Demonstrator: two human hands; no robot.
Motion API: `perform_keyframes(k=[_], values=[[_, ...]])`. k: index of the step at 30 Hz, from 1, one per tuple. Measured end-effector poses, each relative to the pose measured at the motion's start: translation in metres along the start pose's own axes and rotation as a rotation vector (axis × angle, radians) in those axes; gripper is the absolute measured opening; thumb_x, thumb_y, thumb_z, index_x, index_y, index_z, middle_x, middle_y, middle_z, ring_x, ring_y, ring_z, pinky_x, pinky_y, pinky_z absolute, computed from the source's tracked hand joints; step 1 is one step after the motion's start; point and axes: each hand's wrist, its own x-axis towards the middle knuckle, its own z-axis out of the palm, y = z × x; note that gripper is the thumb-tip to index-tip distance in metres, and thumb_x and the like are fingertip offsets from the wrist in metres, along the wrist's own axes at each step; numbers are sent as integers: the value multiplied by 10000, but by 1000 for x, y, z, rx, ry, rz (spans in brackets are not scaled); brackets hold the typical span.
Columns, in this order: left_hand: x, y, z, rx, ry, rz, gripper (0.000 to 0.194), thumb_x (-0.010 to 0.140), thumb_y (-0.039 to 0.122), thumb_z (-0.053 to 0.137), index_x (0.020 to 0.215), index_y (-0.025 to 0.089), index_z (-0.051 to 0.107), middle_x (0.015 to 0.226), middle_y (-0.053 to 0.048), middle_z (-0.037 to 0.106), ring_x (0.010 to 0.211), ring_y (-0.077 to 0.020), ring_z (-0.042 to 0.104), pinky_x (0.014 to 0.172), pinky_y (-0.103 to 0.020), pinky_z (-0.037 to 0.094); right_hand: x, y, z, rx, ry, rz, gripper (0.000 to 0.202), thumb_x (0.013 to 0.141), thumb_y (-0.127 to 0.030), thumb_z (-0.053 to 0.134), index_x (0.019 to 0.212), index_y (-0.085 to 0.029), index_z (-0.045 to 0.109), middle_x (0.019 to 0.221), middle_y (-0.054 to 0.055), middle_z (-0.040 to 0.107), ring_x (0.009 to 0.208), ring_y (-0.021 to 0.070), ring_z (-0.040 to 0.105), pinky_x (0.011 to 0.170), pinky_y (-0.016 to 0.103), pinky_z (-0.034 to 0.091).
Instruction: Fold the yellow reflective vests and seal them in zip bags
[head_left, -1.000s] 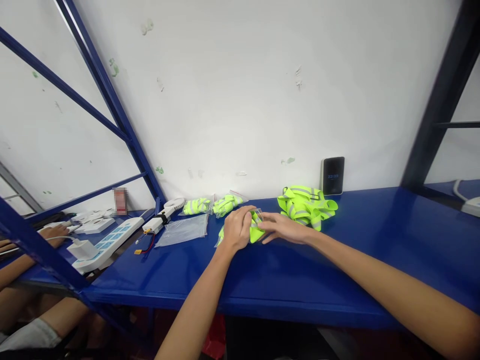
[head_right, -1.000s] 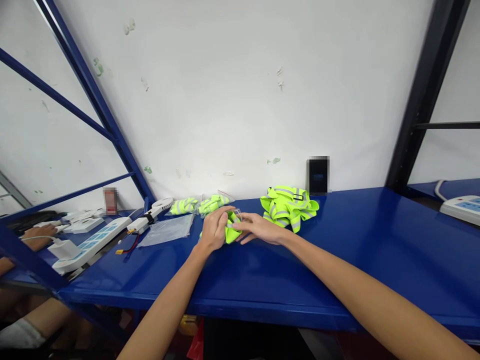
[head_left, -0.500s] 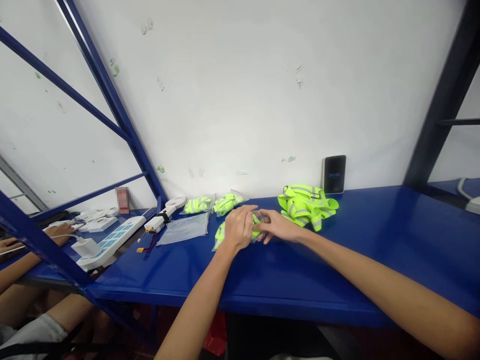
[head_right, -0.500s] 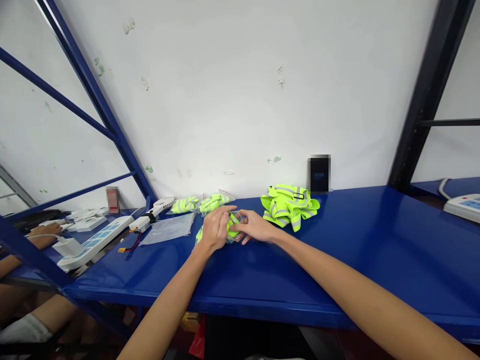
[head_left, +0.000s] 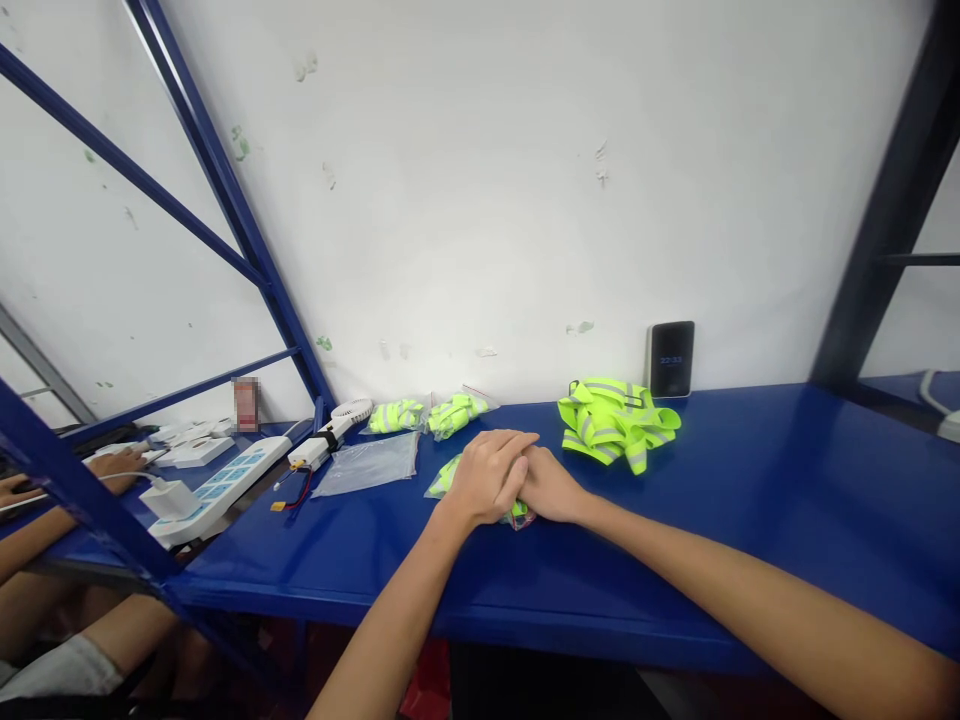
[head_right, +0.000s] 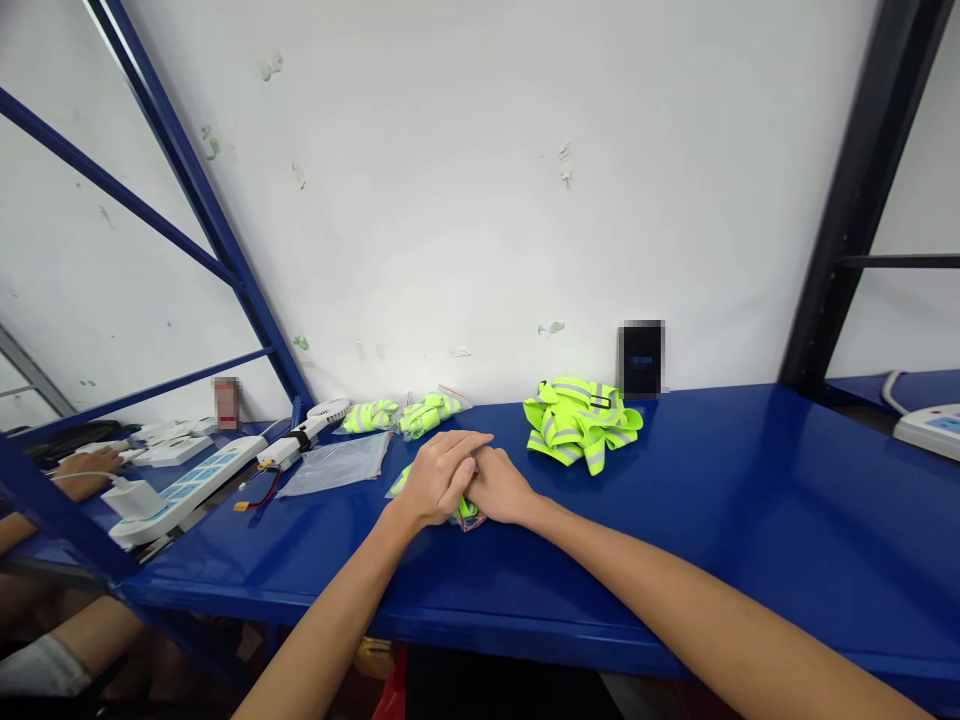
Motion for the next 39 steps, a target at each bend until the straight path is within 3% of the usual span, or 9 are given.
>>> perform_keyframes(k=[3,7,10,16,21,26,30,34,39], values=[[-1,-8,-2,-130,30,-78,450,963,330,266,1180,168,625,1113,-97,685,1024,-229,627,923,-382,458,-3,-4,-11,182,-212,154,123,814,-265,509,736,-173,536,625,35,641,588,210,656,565,308,499],[-2,-18,-5,-375,104,-197,499,974,366,233,1077,147,670,990,-89,720,921,-213,667,865,-343,491,-4,-9,-32,428,-487,174,295,759,-413,668,845,-175,516,713,12,660,657,177,644,601,279,492],[-1,-18,-6,-438,100,-192,487,964,369,264,1033,145,691,992,-87,725,945,-223,662,890,-347,482,-3,-12,-35,154,-355,20,354,668,-422,775,757,-182,531,656,-35,604,597,133,551,551,239,399],[0,-10,-7,-444,72,-198,513,963,353,231,1026,152,699,1021,-86,713,948,-229,648,889,-358,480,1,-3,-20,-101,-130,-82,323,834,-395,613,602,-181,548,571,-14,591,547,134,522,550,249,332],[2,1,-1,-105,13,-123,465,964,342,243,1167,191,634,1072,-77,689,966,-233,621,892,-386,455,5,6,-10,-231,-1,-73,252,802,-234,536,555,-183,537,553,12,578,529,143,518,535,254,320],[3,12,13,220,-9,-209,463,954,286,259,1296,141,536,1136,-124,662,1014,-266,600,890,-426,444,16,8,-1,-6,-17,14,82,722,-157,546,698,-171,623,740,77,677,681,218,607,618,301,409],[-4,26,27,274,37,-251,497,946,347,342,1413,195,417,1324,-135,552,1248,-314,468,1033,-508,341,18,15,-1,306,-97,114,87,704,-198,636,790,-193,647,875,73,694,813,223,625,715,314,480],[-18,40,29,76,42,-259,517,963,394,337,1471,312,289,1500,-86,368,1414,-302,270,1135,-579,166,11,25,-13,600,-196,310,132,717,-295,687,786,-189,650,761,41,683,703,185,627,676,317,511],[-11,25,-5,-298,136,-381,528,976,371,319,1482,257,220,1505,-121,351,1386,-248,348,1070,-442,374,5,25,-30,797,-109,501,323,614,-248,796,901,-169,669,774,23,686,702,143,639,708,299,535]])
